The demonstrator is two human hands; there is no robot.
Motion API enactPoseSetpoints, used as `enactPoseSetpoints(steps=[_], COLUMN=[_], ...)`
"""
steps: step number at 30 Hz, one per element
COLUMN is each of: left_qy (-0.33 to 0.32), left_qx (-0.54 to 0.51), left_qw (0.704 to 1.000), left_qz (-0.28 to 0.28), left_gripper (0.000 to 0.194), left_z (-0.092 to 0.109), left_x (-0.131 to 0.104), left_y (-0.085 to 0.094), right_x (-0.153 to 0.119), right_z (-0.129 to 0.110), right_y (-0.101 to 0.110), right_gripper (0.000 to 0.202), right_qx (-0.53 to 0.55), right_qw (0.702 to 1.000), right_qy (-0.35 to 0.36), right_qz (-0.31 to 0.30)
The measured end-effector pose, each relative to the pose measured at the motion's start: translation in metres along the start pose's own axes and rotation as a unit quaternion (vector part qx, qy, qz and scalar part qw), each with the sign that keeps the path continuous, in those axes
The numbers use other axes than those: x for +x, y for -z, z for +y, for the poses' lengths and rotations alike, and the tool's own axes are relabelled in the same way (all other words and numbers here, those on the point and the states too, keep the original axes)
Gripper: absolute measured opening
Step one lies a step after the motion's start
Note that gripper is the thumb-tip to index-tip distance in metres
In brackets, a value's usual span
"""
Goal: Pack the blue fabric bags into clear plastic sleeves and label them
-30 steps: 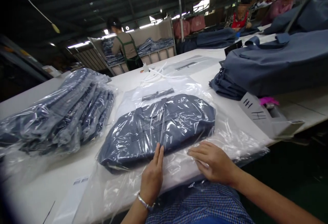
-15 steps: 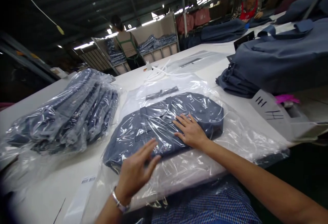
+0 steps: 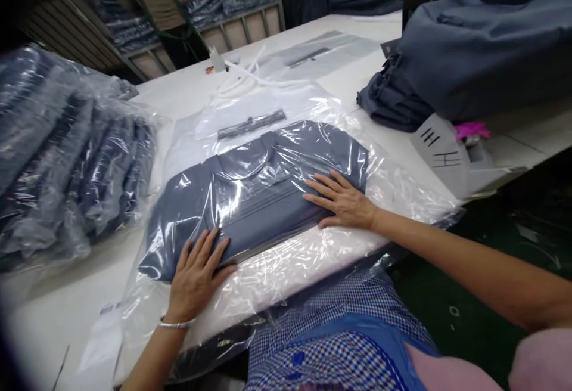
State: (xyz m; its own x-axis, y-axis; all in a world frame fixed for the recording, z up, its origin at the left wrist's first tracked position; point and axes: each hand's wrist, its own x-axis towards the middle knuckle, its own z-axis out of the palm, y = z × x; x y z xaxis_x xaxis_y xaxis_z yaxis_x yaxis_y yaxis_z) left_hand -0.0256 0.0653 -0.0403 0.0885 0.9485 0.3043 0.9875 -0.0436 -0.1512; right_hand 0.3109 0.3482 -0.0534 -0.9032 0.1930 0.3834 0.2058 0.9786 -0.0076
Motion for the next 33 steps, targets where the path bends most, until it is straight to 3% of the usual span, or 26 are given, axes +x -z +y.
enactPoseSetpoints(steps=[5, 11, 16, 20, 23, 26, 33], left_qy=[0.060, 0.075, 0.075, 0.079, 0.077, 0.072, 0.057], left_qx=[-0.006, -0.028, -0.031, -0.031, -0.023, -0.013, 0.006], left_qw=[0.998, 0.997, 0.997, 0.996, 0.997, 0.997, 0.998], left_qz=[-0.010, -0.005, -0.005, -0.011, -0.012, -0.015, -0.005], left_gripper=[0.070, 0.071, 0.070, 0.069, 0.068, 0.066, 0.064], left_z=[0.009, 0.015, 0.014, 0.014, 0.014, 0.015, 0.012], left_x=[-0.014, -0.017, -0.015, -0.016, -0.016, -0.015, -0.017], left_y=[0.007, 0.008, 0.008, 0.007, 0.007, 0.008, 0.004], right_x=[-0.024, -0.050, -0.078, -0.096, -0.094, -0.084, -0.038], right_z=[0.007, 0.002, -0.060, -0.111, -0.120, -0.113, -0.092], right_y=[0.006, 0.019, 0.035, 0.026, 0.012, 0.014, 0.079], right_gripper=[0.078, 0.070, 0.062, 0.048, 0.044, 0.035, 0.022], right_qx=[-0.014, -0.033, 0.043, 0.062, 0.074, 0.104, 0.102], right_qw=[0.999, 0.998, 0.998, 0.996, 0.995, 0.988, 0.986], right_qy=[-0.031, -0.049, 0.032, 0.058, 0.027, 0.031, 0.061], right_qz=[-0.005, 0.035, 0.033, 0.012, 0.062, 0.106, 0.116])
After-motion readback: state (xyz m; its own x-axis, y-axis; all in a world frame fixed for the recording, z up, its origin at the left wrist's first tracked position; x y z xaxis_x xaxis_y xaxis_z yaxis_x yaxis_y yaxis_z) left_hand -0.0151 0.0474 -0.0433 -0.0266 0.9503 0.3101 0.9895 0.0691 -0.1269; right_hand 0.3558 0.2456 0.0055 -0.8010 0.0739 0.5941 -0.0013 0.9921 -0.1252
